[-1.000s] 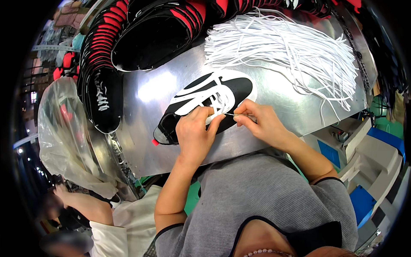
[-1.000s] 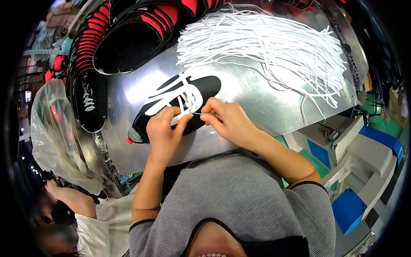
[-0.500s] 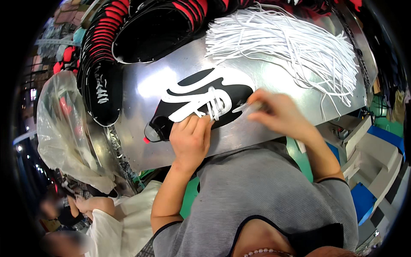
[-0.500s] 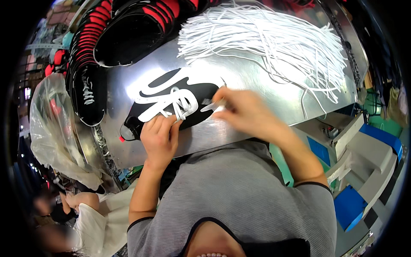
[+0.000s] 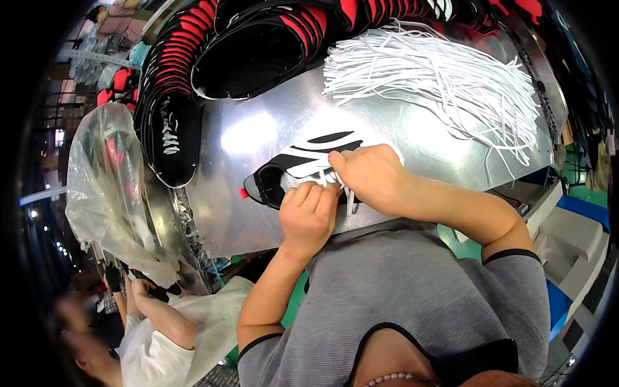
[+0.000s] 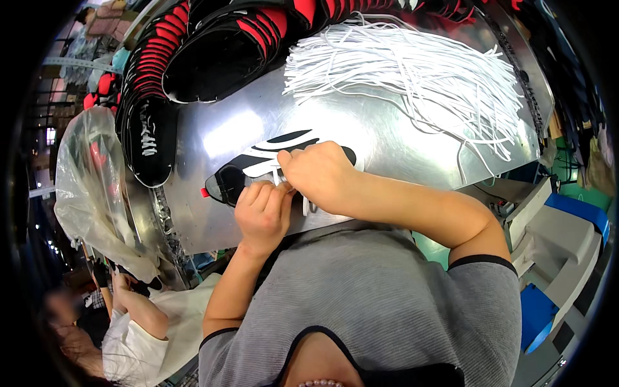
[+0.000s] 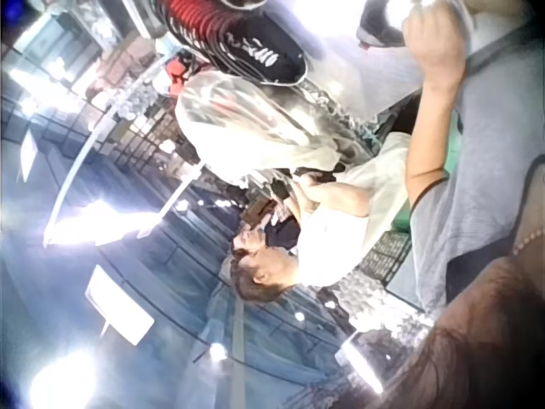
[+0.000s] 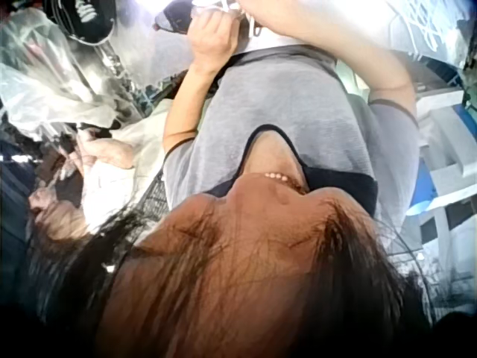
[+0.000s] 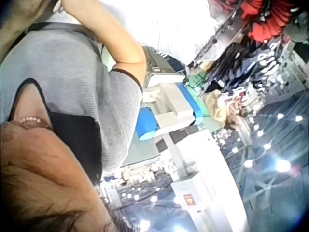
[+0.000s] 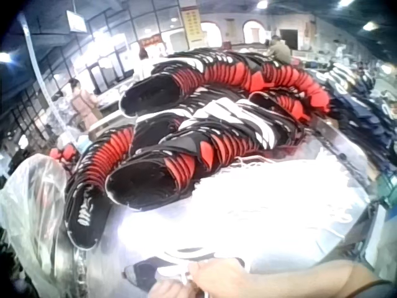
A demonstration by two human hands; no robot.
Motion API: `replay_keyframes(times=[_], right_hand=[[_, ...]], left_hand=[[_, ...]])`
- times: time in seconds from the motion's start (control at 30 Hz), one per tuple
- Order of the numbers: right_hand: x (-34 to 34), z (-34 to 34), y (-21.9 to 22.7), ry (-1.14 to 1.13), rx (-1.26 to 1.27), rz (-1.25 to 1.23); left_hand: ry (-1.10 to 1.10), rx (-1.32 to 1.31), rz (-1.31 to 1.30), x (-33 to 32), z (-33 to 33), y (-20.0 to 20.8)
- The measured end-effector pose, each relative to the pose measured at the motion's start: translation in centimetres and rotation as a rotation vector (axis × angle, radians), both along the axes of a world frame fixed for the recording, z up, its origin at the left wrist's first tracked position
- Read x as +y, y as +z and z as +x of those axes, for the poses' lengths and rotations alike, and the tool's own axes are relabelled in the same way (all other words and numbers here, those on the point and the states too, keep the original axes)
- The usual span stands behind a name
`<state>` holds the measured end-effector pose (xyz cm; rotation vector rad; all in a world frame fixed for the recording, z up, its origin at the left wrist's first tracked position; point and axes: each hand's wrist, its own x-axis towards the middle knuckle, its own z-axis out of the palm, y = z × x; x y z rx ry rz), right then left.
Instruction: The person laces a shoe by hand, threading a white lace through the eyelets of a black and white shoe upper. They pick up the lace, thread it through several eyelets one by one, and pull it through each time until the shoe is partially laced.
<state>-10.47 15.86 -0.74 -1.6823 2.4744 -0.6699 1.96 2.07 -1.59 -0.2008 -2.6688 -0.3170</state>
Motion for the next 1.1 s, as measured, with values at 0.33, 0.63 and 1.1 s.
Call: replay_keyframes(times=[0.33,0.63,1.1], right_hand=[[-0.6,-2.6,0.2,-0.132,-0.755,-0.029],[3.9,-10.5,11.2,-0.307,-0.761,-1.062],[-2.0,-1.8,-1.6,-0.236,-1.025,-0.35]], left_hand=[[-0.037,-0.04,0.137,-0.1,-0.6,0.1],[-0.047,-0.28,0.267,-1.1,-0.3,1.0],[0.423,-0.288,0.608,-0.8,-1.3,0.0]])
